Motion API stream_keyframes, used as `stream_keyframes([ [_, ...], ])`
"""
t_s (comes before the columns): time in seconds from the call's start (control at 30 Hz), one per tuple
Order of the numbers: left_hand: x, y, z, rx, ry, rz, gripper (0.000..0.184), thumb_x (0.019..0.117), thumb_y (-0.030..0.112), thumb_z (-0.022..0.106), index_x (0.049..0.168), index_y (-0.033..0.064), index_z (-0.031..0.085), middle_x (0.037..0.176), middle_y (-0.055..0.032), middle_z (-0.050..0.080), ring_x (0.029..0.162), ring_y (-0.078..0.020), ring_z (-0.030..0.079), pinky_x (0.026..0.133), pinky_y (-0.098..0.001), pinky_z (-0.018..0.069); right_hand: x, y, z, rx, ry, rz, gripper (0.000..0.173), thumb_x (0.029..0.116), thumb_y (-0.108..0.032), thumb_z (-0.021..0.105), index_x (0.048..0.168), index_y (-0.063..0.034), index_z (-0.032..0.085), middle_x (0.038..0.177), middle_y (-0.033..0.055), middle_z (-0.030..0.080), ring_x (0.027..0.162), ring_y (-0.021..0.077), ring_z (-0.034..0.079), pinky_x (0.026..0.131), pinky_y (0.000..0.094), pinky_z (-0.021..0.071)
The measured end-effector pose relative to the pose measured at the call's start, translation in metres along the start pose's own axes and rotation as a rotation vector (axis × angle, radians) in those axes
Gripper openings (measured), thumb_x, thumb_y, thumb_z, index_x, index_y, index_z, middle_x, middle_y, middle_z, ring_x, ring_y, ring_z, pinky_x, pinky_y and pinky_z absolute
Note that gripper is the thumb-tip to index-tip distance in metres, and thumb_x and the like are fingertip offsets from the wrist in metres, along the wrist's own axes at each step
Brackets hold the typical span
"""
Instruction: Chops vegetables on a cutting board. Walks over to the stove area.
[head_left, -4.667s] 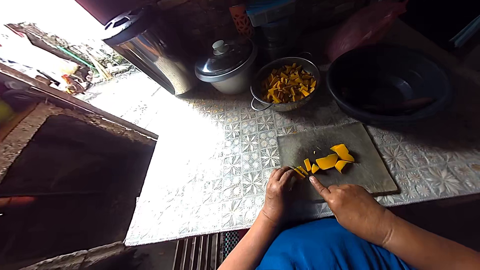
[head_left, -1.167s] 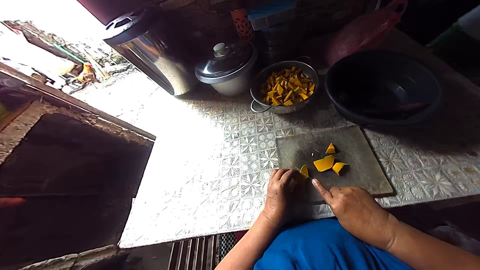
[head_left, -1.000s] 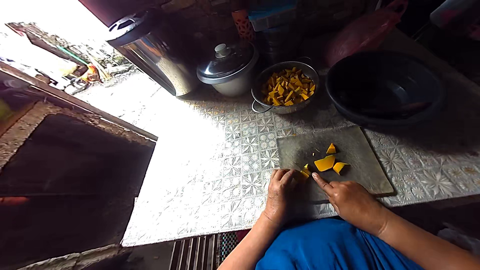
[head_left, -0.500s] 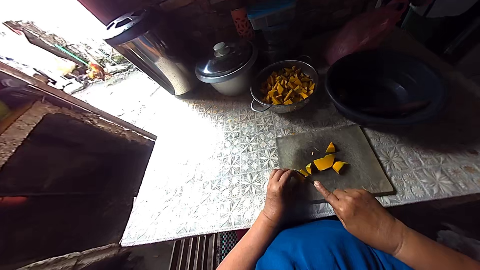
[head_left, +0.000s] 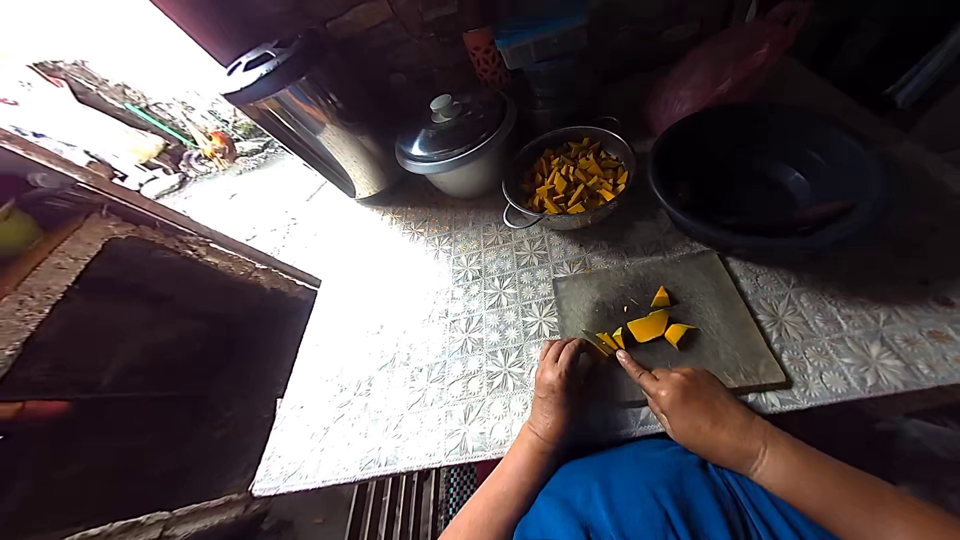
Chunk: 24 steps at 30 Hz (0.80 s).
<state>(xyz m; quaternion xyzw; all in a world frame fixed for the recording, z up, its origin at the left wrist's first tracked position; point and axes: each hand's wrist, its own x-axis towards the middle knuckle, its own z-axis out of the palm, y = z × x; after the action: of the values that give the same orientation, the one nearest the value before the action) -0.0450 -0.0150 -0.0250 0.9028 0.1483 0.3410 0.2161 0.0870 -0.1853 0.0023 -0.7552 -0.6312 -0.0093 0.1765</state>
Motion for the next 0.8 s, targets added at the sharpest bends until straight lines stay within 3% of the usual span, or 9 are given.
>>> stream_keyframes([
  [0.1, 0.004, 0.003, 0.000, -0.003, 0.022, -0.042, 0.032, 0.0800, 0.017, 0.079, 0.106, -0.0011, 0.073, 0.094, -0.0119, 0.074, 0.083, -0.0204, 0.069, 0.074, -0.0303, 0.0572, -0.013, 0.008, 0.003, 0.069, 0.160, -0.006, 0.047, 0.0902, -0.013, 0.051, 0.132, -0.0049, 0.071, 0.058, 0.0052, 0.059, 0.045, 0.0225, 0.058, 0.042, 0.0378, 0.0475],
  [0.17, 0.010, 0.008, 0.002, -0.026, -0.018, -0.058, 0.034, 0.0825, 0.015, 0.077, 0.112, -0.0011, 0.072, 0.100, -0.0146, 0.073, 0.086, -0.0210, 0.070, 0.075, -0.0302, 0.0582, -0.019, 0.013, -0.002, 0.113, 0.272, 0.010, 0.045, 0.0931, -0.015, 0.048, 0.130, -0.0037, 0.071, 0.060, 0.0045, 0.062, 0.045, 0.0199, 0.058, 0.043, 0.0357, 0.0478],
  [0.3, 0.028, 0.021, 0.007, 0.062, -0.207, -0.054, 0.037, 0.0931, 0.018, 0.067, 0.126, 0.0011, 0.069, 0.119, -0.0204, 0.070, 0.106, -0.0352, 0.069, 0.092, -0.0457, 0.0573, -0.029, 0.026, -0.020, 0.152, 0.423, 0.097, 0.045, 0.0954, -0.017, 0.047, 0.130, -0.0022, 0.071, 0.061, 0.0054, 0.065, 0.045, 0.0175, 0.056, 0.044, 0.0334, 0.0473],
  [0.37, 0.039, 0.028, 0.009, 0.170, -0.339, -0.051, 0.040, 0.0952, 0.034, 0.067, 0.125, 0.0080, 0.072, 0.114, -0.0183, 0.071, 0.103, -0.0368, 0.068, 0.087, -0.0482, 0.0571, -0.038, 0.033, -0.025, 0.151, 0.439, 0.148, 0.045, 0.0967, -0.018, 0.047, 0.132, -0.0022, 0.070, 0.065, 0.0071, 0.067, 0.048, 0.0186, 0.059, 0.047, 0.0337, 0.0496],
  [0.43, 0.050, 0.036, 0.008, 0.186, -0.468, -0.108, 0.041, 0.0943, 0.038, 0.070, 0.125, 0.0111, 0.072, 0.111, -0.0199, 0.069, 0.103, -0.0386, 0.068, 0.086, -0.0506, 0.0566, -0.045, 0.041, -0.025, 0.146, 0.466, 0.190, 0.045, 0.0966, -0.018, 0.047, 0.131, -0.0009, 0.070, 0.070, 0.0099, 0.071, 0.050, 0.0201, 0.062, 0.049, 0.0338, 0.0521],
  [0.6, 0.065, 0.041, 0.004, 0.095, -0.615, -0.193, 0.026, 0.0955, 0.024, 0.069, 0.113, 0.0054, 0.073, 0.111, -0.0201, 0.069, 0.103, -0.0341, 0.069, 0.090, -0.0471, 0.0563, -0.060, 0.057, -0.025, 0.133, 0.510, 0.266, 0.046, 0.0954, -0.019, 0.047, 0.131, -0.0001, 0.070, 0.071, 0.0122, 0.072, 0.051, 0.0219, 0.063, 0.049, 0.0343, 0.0513],
  [0.8, 0.082, 0.040, -0.006, 0.013, -0.689, -0.182, 0.021, 0.0879, 0.017, 0.074, 0.100, 0.0002, 0.073, 0.098, -0.0192, 0.069, 0.091, -0.0287, 0.068, 0.083, -0.0406, 0.0561, -0.067, 0.067, -0.025, 0.152, 0.530, 0.276, 0.046, 0.0954, -0.019, 0.048, 0.131, -0.0008, 0.070, 0.071, 0.0127, 0.072, 0.051, 0.0211, 0.062, 0.049, 0.0336, 0.0507],
])
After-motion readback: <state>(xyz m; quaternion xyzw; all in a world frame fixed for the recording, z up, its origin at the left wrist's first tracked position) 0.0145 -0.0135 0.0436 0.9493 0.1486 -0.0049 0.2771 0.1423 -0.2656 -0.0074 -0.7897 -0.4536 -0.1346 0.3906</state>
